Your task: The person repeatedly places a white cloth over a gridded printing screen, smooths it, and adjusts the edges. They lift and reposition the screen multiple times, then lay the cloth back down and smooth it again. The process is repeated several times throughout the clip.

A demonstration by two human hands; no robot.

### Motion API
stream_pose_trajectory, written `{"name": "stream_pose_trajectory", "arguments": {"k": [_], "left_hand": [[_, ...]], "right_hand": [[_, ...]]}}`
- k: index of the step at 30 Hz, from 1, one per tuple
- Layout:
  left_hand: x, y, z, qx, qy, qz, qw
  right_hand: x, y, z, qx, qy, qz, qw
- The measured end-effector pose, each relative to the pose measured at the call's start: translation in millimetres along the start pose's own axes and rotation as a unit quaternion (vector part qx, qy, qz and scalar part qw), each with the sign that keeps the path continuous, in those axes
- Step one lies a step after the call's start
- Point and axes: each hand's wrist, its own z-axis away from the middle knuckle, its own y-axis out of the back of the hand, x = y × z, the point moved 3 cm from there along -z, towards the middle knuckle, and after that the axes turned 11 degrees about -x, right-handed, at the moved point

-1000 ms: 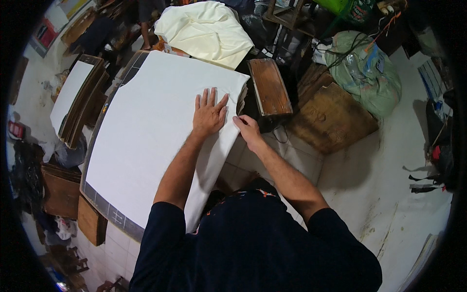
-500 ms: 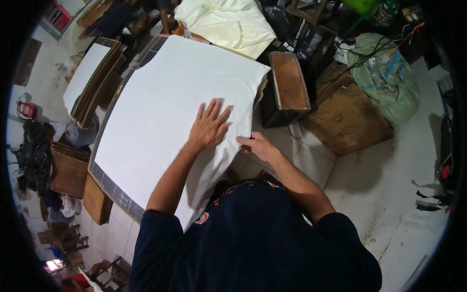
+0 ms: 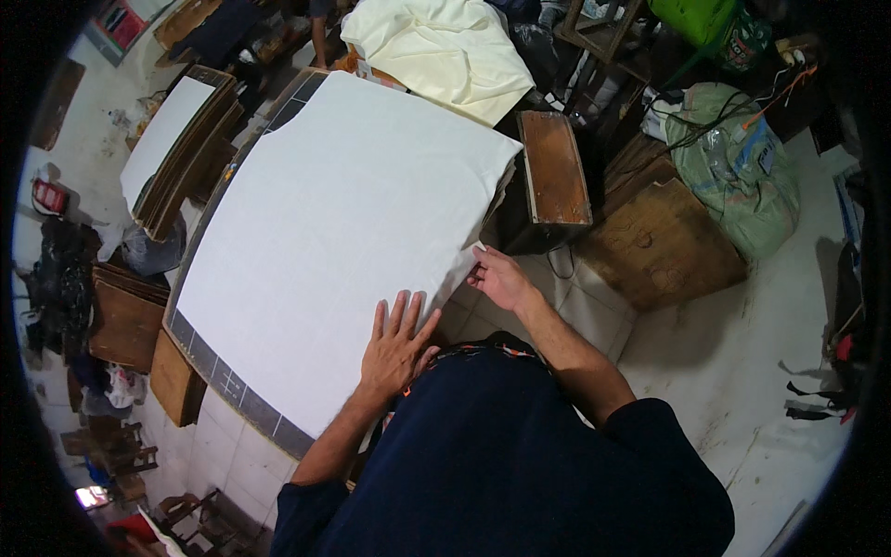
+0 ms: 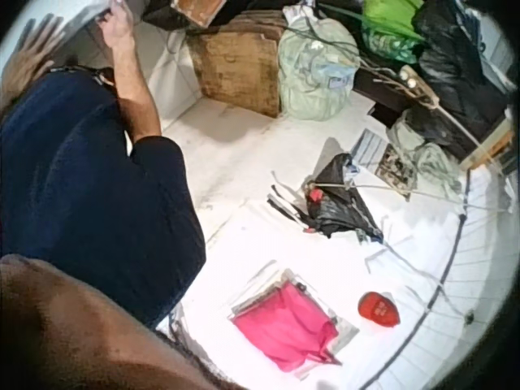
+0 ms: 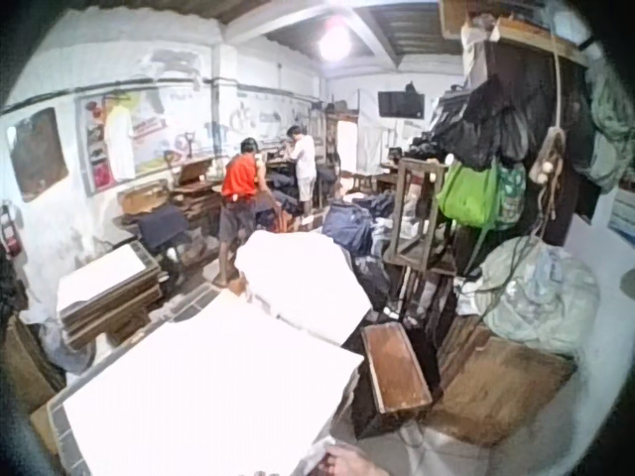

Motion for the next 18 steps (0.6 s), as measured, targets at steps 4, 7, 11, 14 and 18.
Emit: {"name": "stream_pose_trajectory", "arguments": {"k": [4,7,11,14,18], "left_hand": [[-12.0,2.5,-5.4,0.019,0.026,0.144,0.989],[-19.7,2.6,-25.0,0.082,0.162,0.1,0.978],[-22.9,8.9,-69.4,0.081,0.221,-0.003,0.972],[-13.0,18.0,-103.4,0.064,0.164,-0.006,0.984],[-6.4,30.2,-155.5,0.025,0.026,0.023,0.999]], "right_hand": [[-20.2,9.2,-6.9,-0.012,-0.007,0.112,0.994],[-29.6,19.8,-1.6,-0.044,-0.032,0.142,0.988],[-49.6,40.8,-5.2,-0.024,-0.087,0.214,0.973],[-93.5,62.6,-20.7,0.07,-0.077,0.247,0.963],[-172.8,78.0,-58.9,0.181,0.07,0.243,0.95]]}}
